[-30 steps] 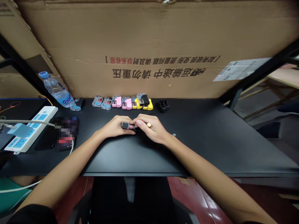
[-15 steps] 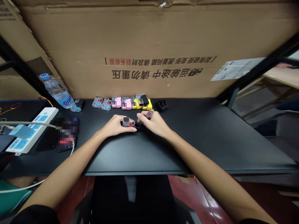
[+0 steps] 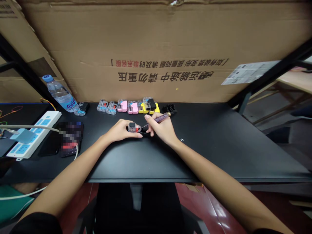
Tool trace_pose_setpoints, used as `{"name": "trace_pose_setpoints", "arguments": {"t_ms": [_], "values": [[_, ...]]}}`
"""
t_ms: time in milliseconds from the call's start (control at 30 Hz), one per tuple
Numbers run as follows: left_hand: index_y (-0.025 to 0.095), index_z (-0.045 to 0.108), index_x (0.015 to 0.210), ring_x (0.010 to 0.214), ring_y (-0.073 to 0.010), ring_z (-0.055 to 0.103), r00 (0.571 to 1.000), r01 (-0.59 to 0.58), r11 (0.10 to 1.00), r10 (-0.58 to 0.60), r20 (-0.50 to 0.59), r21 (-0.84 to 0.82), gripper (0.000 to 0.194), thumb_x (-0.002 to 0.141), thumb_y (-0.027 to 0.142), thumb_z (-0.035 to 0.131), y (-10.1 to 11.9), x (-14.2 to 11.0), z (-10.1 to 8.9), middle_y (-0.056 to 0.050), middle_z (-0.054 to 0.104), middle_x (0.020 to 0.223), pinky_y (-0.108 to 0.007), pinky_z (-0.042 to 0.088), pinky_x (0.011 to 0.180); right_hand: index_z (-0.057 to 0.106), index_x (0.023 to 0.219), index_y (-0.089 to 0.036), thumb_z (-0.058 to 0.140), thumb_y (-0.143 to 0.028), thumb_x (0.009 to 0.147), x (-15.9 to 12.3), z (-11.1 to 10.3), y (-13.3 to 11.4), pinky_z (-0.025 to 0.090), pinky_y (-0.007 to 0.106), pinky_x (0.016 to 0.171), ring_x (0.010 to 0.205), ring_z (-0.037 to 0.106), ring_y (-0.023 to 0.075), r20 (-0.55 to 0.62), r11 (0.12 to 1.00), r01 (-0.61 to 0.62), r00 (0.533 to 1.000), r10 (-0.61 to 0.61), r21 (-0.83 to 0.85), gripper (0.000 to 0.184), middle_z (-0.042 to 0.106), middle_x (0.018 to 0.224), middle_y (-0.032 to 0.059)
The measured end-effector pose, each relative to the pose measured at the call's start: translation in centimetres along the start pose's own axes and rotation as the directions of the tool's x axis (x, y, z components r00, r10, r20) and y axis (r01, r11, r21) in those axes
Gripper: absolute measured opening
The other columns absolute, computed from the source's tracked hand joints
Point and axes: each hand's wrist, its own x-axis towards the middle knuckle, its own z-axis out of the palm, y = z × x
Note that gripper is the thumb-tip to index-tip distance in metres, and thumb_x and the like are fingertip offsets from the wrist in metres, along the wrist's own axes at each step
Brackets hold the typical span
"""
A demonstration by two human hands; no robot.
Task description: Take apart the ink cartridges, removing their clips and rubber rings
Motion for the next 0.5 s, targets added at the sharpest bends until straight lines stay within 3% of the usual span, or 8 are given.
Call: {"name": "trace_pose_setpoints", "arguments": {"t_ms": [233,500], "values": [[0.015,0.083,0.1,0.077,-0.0185,0.068,1.0,-0.018,1.0,0.019,0.022,-0.001,0.046,0.078,0.054,0.091,-0.2,0.0,0.3,-0.002,0.078,0.084,-0.028,0.05,0.073,0.05,0.066,-0.025,0.079,-0.068,0.089,0.0,0.2,0.3,0.056,0.029,0.049,0.038,0.058,0.0126,-0.041,1.0,0.019,0.999,-0.019,-0.006,0.057,0.064,0.05,-0.0017],[0.014,0.083,0.118,0.084,-0.0212,0.073,0.999,-0.023,0.997,0.026,0.038,-0.072,0.053,0.08,0.051,0.09,-0.5,0.0,1.1,-0.005,0.083,0.096,-0.031,0.057,0.083,0.046,0.062,-0.025,0.078,-0.068,0.089,0.0,0.5,0.2,0.046,0.025,0.041,0.037,0.055,0.0113,-0.018,0.999,0.018,1.0,-0.019,-0.048,0.06,0.063,0.049,-0.0016]]}}
